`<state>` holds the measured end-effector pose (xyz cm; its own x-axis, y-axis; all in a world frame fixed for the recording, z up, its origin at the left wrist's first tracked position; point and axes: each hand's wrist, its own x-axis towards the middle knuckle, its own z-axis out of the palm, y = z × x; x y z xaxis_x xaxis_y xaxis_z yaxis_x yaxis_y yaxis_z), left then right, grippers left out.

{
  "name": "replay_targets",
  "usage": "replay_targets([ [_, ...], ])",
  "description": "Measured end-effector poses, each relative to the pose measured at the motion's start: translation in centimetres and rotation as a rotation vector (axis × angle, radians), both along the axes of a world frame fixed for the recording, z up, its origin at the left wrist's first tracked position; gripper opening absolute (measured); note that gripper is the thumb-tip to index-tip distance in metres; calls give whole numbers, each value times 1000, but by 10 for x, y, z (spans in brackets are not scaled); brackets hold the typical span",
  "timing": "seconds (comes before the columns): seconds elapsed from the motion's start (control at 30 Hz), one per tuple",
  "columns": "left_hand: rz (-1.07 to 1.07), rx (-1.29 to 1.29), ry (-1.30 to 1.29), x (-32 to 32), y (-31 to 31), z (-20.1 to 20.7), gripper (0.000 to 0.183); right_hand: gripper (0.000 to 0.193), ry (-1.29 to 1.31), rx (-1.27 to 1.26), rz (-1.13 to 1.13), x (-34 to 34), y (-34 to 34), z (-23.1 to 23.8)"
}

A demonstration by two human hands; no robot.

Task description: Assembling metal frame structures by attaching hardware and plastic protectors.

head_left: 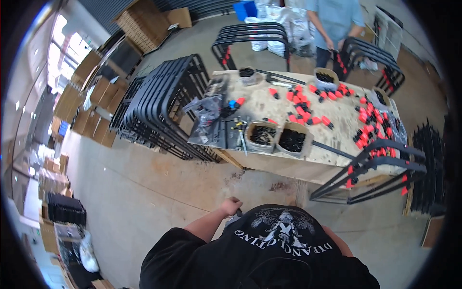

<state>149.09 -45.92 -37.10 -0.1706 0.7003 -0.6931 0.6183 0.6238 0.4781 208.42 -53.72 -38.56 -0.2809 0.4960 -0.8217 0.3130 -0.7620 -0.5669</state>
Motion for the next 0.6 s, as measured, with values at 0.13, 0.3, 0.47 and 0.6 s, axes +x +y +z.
replay_targets([
  [0.13, -67, 89, -159, -72, -19, 9, 49, 37, -38, -36, 142, -55, 14, -3],
  [0.3, 317, -27, 37, -246, -110, -40, 44, 38, -77, -135, 281, -128, 12, -1],
  [0.47, 707, -371, 236, -455, -275, -106, 36, 38, -37, -261, 366, -314, 67, 28],
  [0.6, 927, -449, 144, -456, -326, -92, 33, 39, -67, -307, 475, -442, 128, 57],
])
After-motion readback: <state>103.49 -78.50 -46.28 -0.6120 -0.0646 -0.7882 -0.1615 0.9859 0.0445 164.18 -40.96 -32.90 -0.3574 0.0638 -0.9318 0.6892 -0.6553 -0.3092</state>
